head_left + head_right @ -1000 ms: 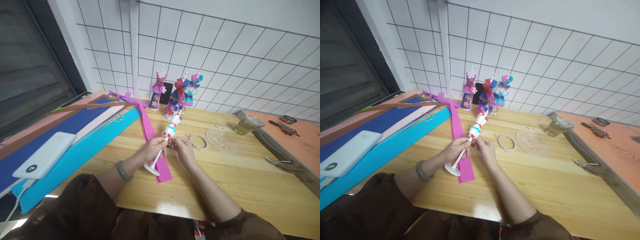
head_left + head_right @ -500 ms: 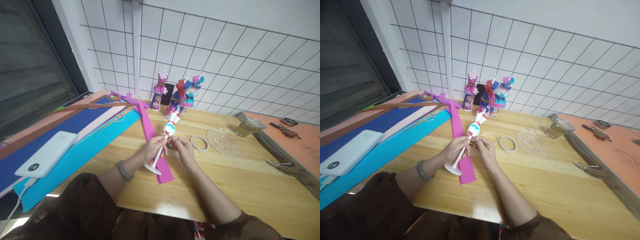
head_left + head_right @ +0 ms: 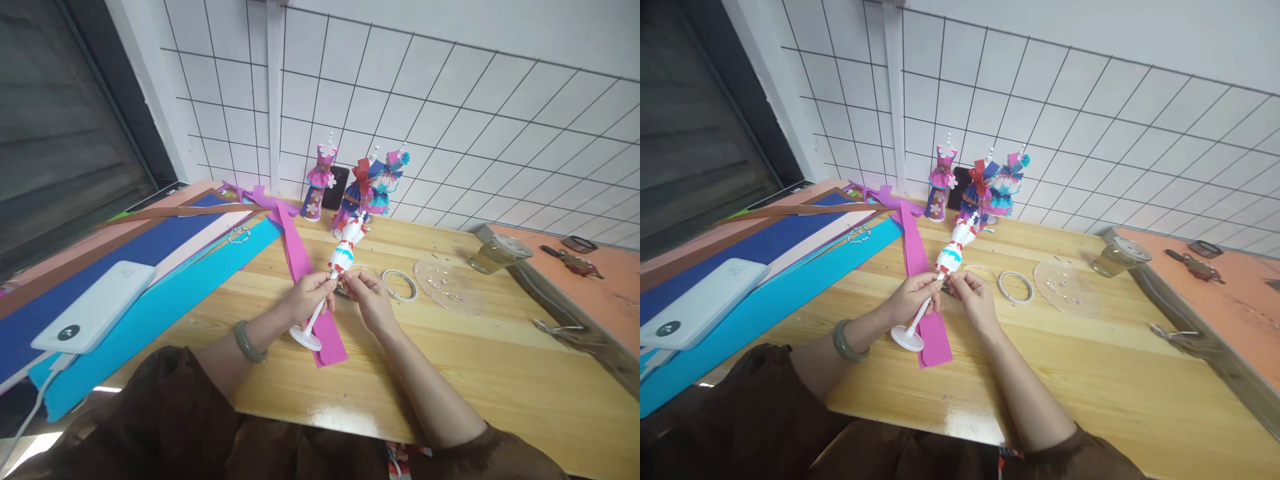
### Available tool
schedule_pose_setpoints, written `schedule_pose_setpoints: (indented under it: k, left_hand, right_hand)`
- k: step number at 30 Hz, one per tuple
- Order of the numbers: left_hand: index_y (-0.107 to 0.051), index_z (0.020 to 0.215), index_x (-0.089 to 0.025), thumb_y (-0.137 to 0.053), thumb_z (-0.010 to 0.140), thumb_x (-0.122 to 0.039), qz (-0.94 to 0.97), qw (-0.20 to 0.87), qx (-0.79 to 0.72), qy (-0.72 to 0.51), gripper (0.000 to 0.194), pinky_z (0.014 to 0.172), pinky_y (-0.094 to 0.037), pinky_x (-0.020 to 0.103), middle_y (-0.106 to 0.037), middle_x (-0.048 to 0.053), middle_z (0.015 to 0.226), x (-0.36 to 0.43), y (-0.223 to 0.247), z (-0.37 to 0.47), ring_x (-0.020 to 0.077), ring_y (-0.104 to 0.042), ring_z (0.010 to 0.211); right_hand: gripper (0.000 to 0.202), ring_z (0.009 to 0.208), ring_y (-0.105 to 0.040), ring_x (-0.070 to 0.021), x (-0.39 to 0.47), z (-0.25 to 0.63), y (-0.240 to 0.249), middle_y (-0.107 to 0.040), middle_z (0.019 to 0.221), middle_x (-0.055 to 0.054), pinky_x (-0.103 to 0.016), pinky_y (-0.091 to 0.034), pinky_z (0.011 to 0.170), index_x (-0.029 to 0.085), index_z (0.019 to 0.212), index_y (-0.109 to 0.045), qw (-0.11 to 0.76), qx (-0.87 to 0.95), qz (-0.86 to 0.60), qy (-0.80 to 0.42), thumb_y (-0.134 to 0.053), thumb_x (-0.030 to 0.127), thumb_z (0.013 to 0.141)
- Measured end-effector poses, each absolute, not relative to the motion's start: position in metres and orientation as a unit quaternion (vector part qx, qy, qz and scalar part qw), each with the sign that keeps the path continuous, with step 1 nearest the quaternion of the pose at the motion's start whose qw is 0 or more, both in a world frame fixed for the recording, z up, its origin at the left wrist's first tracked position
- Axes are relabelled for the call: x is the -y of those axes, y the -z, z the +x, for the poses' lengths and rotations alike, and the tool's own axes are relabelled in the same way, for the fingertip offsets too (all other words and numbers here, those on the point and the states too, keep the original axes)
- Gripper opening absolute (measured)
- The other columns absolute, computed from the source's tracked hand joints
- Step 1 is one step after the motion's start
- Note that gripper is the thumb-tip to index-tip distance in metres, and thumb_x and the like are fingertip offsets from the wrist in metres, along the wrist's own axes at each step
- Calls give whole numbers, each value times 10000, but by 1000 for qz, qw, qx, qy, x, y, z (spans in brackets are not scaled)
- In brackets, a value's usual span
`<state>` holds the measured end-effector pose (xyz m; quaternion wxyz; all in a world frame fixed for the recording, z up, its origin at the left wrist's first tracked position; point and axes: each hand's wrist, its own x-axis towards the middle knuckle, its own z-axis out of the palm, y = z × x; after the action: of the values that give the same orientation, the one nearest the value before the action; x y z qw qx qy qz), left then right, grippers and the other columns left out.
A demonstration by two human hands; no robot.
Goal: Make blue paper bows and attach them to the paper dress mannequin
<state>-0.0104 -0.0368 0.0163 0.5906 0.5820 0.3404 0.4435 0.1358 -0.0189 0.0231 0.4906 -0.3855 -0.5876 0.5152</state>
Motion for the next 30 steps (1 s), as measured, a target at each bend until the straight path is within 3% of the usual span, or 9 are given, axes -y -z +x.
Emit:
schedule_pose_setpoints:
  k: [13, 19, 24, 30]
  left_hand:
    - [-486, 867, -133, -414, 791, -431, 490, 662, -311, -475, 316, 338, -295, 168, -567, 1, 530, 37, -18, -8, 68, -441, 361]
    - [-485, 1002, -112, -435, 772, -453, 453, 683, -294, -491, 415, 317, -279, 169, -562, 0, 527, 38, -21, -8, 70, -426, 353]
    - [-485, 1003, -116, -421, 782, -449, 471, 672, -300, -486, 404, 325, -282, 173, -567, 1, 532, 37, -22, -10, 72, -431, 353]
    - [-483, 1002, -114, -394, 806, -419, 528, 632, -313, -472, 374, 379, -312, 181, -576, 14, 553, 35, -21, -14, 72, -450, 384]
  right_hand:
    - [221, 590, -465, -113, 27, 131, -29, -531, 618, -5, -241, -387, 572, 167, 751, -618, 498, 647, -395, -422, -505, 355, 779]
    - [249, 618, -482, -124, 28, 133, -29, -559, 642, -14, -251, -393, 596, 170, 799, -644, 485, 675, -406, -381, -500, 372, 780]
    - [270, 593, -465, -124, 26, 136, -31, -565, 655, -19, -259, -386, 584, 179, 792, -645, 476, 662, -389, -429, -492, 401, 781]
    - [434, 500, -429, -108, 17, 138, -26, -569, 654, -37, -255, -374, 517, 172, 740, -593, 494, 579, -380, -526, -344, 520, 809]
